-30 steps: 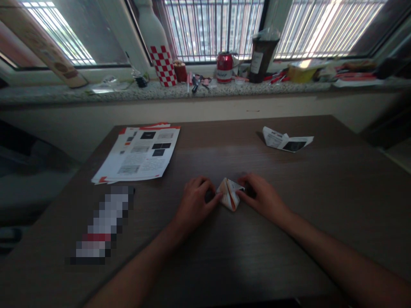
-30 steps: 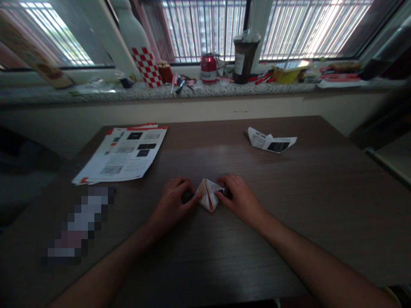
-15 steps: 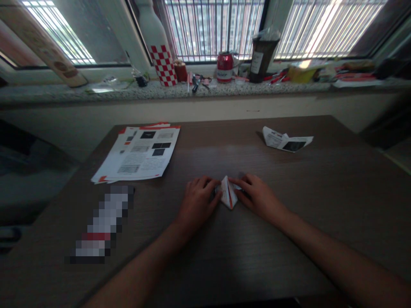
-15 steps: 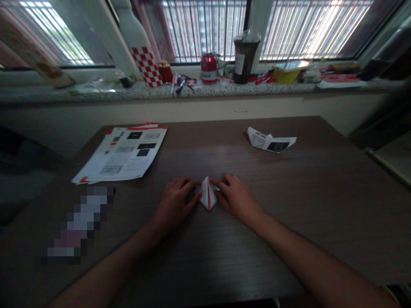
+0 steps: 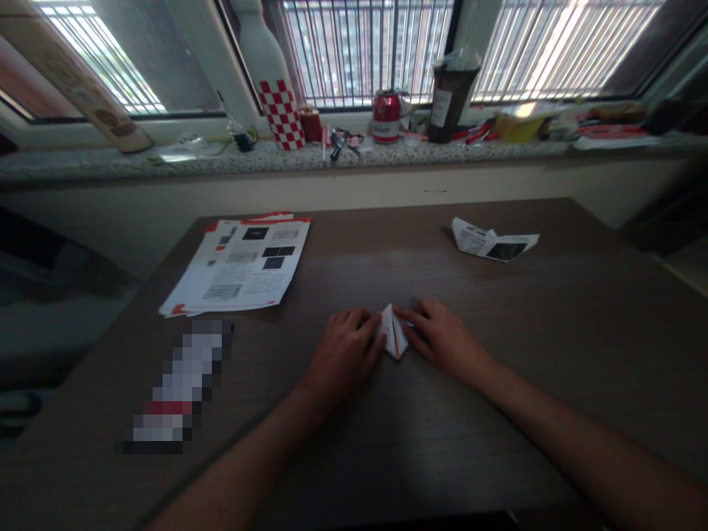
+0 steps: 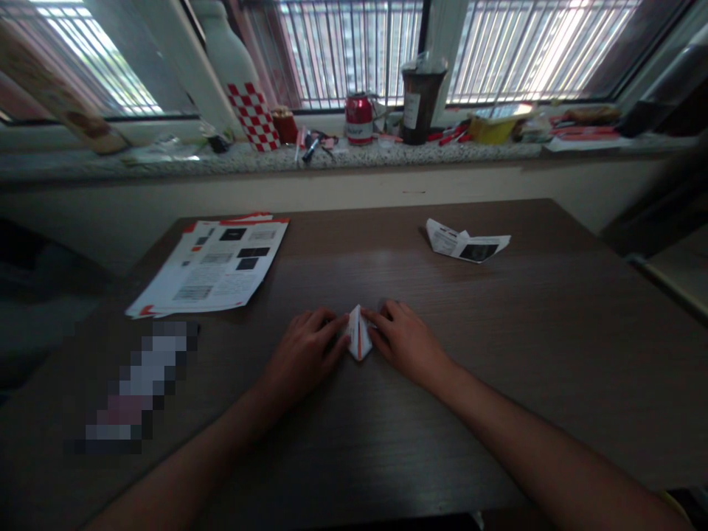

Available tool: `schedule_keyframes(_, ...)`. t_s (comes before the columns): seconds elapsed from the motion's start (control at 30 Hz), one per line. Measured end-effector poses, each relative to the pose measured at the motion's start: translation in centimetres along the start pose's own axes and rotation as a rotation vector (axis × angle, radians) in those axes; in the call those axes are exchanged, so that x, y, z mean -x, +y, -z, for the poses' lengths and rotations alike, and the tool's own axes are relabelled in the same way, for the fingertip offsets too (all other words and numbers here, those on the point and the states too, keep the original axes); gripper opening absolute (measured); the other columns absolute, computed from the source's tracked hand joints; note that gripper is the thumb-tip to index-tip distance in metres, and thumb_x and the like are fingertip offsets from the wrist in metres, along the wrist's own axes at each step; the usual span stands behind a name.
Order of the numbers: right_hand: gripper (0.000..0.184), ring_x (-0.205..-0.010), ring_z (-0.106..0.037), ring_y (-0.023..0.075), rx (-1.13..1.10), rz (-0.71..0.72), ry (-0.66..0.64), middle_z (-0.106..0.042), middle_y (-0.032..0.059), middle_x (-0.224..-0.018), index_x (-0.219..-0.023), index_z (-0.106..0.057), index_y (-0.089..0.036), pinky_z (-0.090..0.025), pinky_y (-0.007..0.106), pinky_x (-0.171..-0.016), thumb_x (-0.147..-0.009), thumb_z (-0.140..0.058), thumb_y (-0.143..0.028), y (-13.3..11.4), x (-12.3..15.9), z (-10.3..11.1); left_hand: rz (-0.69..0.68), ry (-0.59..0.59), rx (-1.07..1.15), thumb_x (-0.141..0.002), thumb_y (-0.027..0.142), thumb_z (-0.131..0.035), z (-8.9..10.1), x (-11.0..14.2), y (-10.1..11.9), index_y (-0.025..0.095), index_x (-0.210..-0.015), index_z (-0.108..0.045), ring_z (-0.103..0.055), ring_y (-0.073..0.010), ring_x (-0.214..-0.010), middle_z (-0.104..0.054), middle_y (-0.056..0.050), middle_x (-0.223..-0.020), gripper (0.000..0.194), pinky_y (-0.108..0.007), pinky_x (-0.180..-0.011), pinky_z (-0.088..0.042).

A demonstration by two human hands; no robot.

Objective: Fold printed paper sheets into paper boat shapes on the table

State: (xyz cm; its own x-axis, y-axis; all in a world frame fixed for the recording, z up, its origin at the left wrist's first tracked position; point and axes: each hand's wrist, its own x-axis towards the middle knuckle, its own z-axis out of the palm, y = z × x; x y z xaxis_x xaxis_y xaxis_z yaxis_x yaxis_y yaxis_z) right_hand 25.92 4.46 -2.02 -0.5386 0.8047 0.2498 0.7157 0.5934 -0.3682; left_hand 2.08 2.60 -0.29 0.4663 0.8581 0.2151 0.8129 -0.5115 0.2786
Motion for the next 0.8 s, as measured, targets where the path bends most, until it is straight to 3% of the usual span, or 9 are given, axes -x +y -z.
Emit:
schedule_keyframes(0.2,0.041,-0.095,-0.059,0.0276,0.000,0.004,-0.008,-0.062,0.0122,-0.105,-0.145,-0.062,-0.021,-0.053,0.044,-0.083,-0.107,-0.050,-0.031,0.3,0.1,-0.2,-0.131,-0.048,0.112,-0.098,0.018,-0.065,0.7,0.6,-1.7,0.024,-0.143,-0.060,-0.063,-0.0290,-0.109,-0.065,-0.011,-0.123,0.045,-0.048,-0.096,-0.055)
schedule_keyframes(0.47,0.044,-0.096,-0.059,0.0272,-0.031,0.054,-0.052,-0.061,0.0112,-0.105,-0.150,-0.058,-0.025,-0.054,0.045,-0.085,-0.108,-0.049,-0.032,0.4,0.1,0.6,-0.226,-0.039,0.092,-0.102,0.022,-0.066,0.3,0.2,-2.4,0.024,-0.128,-0.069,-0.066,-0.0266,-0.109,-0.069,-0.008,-0.120,0.026,-0.044,-0.095,-0.056)
schedule_keyframes(0.7,0.062,-0.100,-0.061,0.0277,-0.167,0.114,-0.101,-0.062,0.0121,-0.113,-0.159,-0.047,-0.027,-0.055,0.047,-0.090,-0.102,-0.063,-0.044,1.1,0.6,1.7,-0.218,-0.027,0.064,-0.106,0.023,-0.059,0.5,0.3,-2.3,0.025,-0.126,-0.070,-0.067,-0.0251,-0.104,-0.071,-0.008,-0.118,0.023,-0.042,-0.091,-0.056)
schedule_keyframes(0.8,0.064,-0.103,-0.063,0.0279,-0.196,0.093,-0.090,-0.062,0.0114,-0.117,-0.157,-0.048,-0.030,-0.056,0.046,-0.090,-0.098,-0.070,-0.039,1.1,0.7,1.6,-0.212,-0.013,0.065,-0.106,0.023,-0.059,0.5,0.3,-2.3,0.026,-0.126,-0.070,-0.067,-0.0246,-0.103,-0.071,-0.008,-0.116,0.023,-0.041,-0.089,-0.056)
